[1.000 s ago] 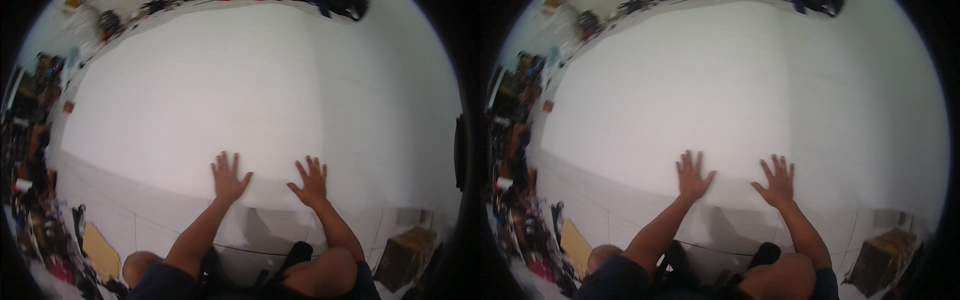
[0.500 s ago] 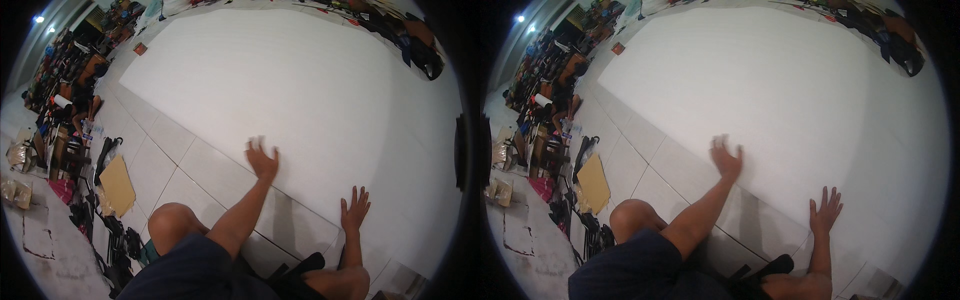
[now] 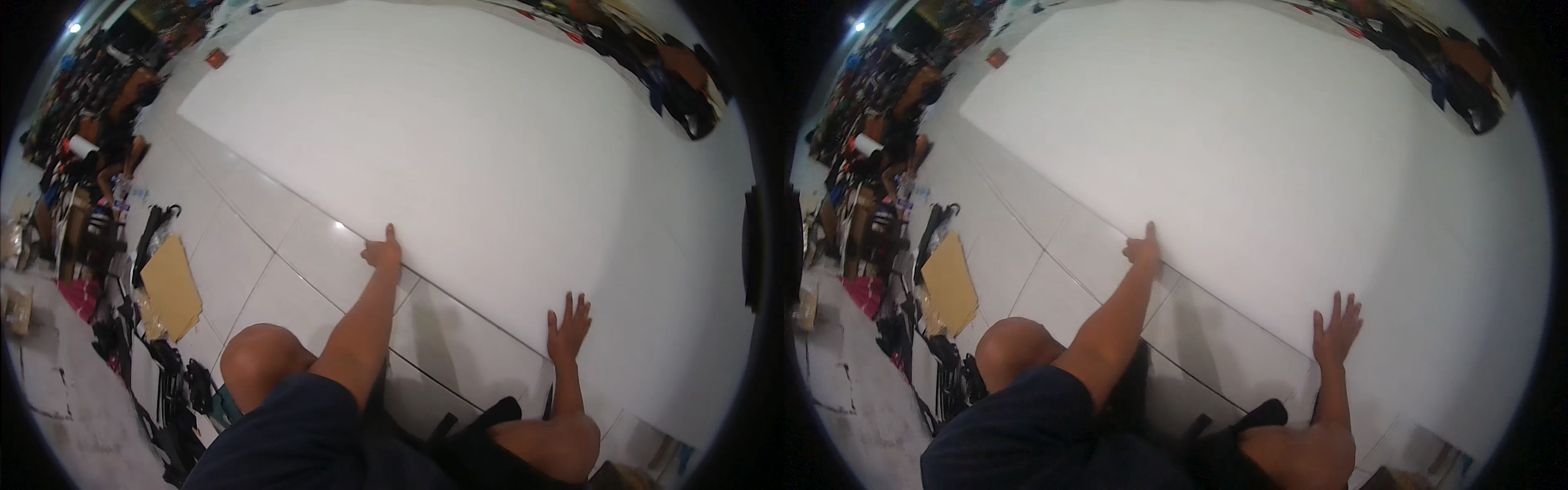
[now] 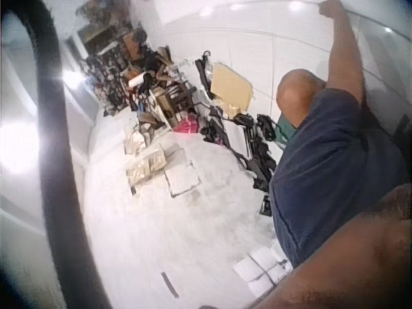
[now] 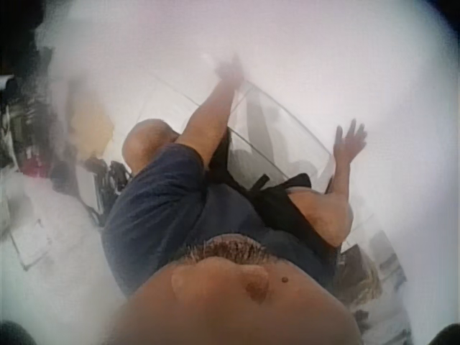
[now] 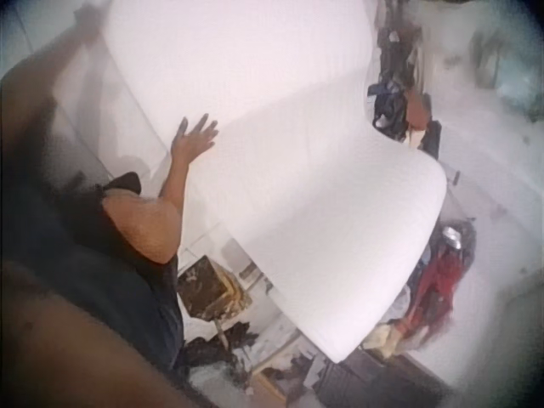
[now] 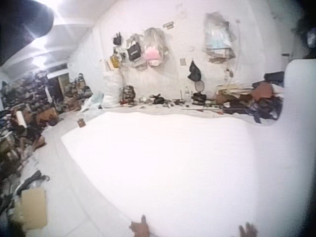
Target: The person cuts a large white foam sheet into smaller rectangular pieces using scissors. They repeatedly unfold the foam, cut along straight lines, and fold the cut sections.
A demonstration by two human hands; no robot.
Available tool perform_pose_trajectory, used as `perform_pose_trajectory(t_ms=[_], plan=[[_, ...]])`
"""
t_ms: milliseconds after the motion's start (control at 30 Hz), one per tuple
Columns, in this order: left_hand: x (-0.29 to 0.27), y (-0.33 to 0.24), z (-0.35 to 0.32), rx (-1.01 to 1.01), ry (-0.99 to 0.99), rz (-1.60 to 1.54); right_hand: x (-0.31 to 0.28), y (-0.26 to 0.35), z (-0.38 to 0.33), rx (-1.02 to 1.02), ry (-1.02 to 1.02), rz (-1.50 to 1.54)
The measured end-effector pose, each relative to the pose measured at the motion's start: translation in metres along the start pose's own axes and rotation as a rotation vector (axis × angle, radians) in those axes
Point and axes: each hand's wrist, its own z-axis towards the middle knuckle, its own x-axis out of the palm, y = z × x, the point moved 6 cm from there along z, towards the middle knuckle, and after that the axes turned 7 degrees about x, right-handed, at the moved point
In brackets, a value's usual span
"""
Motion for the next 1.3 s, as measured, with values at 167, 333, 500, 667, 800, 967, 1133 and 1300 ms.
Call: perform_pose_trajectory(t_ms=[167, 333, 500, 667, 800, 967, 1133, 1300], plan=[[0.002, -0.091, -0.105, 0.853, -0.266, 0.033, -0.008, -0.038, 0.010, -0.018, -0.097, 0.071], [0.078, -0.084, -0.287, 1.651, 0.587, 0.339, -0.017, -0.042, -0.004, -0.043, -0.063, 0.193], [0.098, -0.038, -0.326, 1.939, 0.758, 0.662, -0.064, -0.111, -0.086, 0.259, -0.247, 0.396], [0.105, -0.033, -0.334, 1.948, 0.755, 0.738, -0.041, -0.170, -0.260, 0.531, 0.010, 0.158], [0.104, -0.036, -0.345, 1.968, 0.795, 0.695, -0.007, -0.177, -0.322, 0.496, 0.005, 0.162], [0.111, -0.036, -0.402, 2.103, 1.072, 0.564, 0.000, -0.178, -0.347, 0.586, 0.218, 0.109], [0.126, -0.032, -0.419, 2.130, 1.020, 0.850, -0.041, -0.168, -0.311, 0.664, 0.395, 0.305], [0.133, -0.025, -0.425, 2.148, 0.942, 0.796, -0.025, -0.176, -0.344, 0.827, 0.319, 0.723]])
